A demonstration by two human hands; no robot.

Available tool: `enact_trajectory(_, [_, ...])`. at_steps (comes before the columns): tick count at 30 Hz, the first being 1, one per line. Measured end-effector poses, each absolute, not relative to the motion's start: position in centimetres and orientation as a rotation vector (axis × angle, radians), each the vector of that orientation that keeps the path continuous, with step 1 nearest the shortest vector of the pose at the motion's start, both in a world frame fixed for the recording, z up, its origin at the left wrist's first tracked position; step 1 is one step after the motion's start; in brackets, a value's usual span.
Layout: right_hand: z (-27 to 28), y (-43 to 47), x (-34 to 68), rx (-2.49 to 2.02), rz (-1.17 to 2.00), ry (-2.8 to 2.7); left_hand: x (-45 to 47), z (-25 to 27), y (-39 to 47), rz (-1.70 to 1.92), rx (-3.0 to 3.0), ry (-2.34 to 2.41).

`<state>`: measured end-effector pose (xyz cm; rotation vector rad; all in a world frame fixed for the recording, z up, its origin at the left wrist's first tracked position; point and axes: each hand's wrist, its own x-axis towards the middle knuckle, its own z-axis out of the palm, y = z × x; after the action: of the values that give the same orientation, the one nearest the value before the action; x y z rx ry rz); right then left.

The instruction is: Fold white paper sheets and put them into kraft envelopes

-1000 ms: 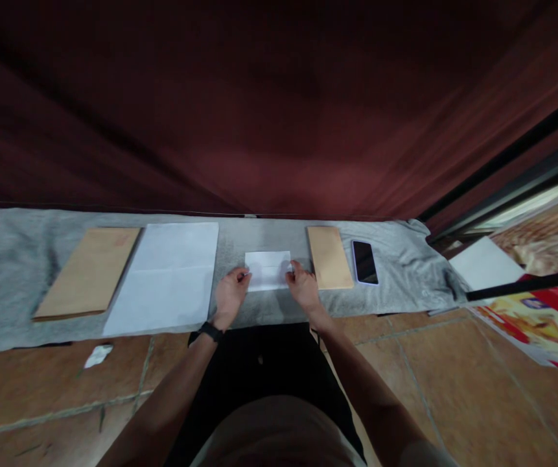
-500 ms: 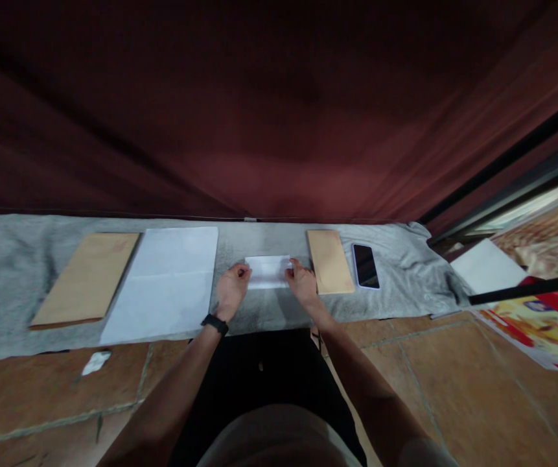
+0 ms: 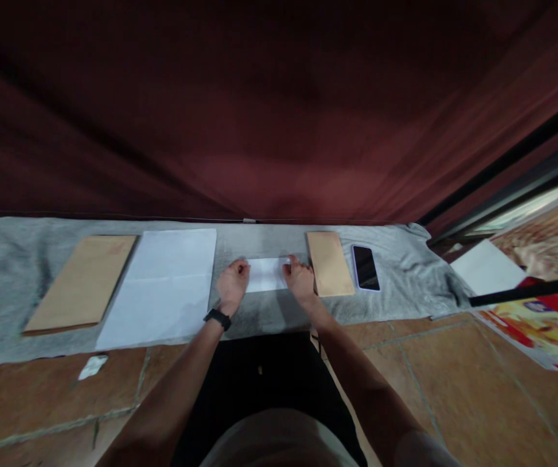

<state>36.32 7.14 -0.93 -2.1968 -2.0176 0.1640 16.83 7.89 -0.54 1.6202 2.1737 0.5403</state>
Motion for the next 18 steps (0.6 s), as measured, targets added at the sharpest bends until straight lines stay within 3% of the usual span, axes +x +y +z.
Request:
enact_trajectory(8, [-0.3,6.1,35.7,-2.081,0.111,-2.014,17.4,-0.3,7.4,0.503,1.721,2.196])
enact_trajectory(14, [-1.7,4.8,33.1,-1.650,0.208,-2.227,17.3,-0.4,7.4,0.491,1.785,2.171])
enact_trajectory(18, [-3.2,4.2,32.3,-1.703,0.204,-2.235,17.3,-0.4,7.3,0.486,1.804,2.157])
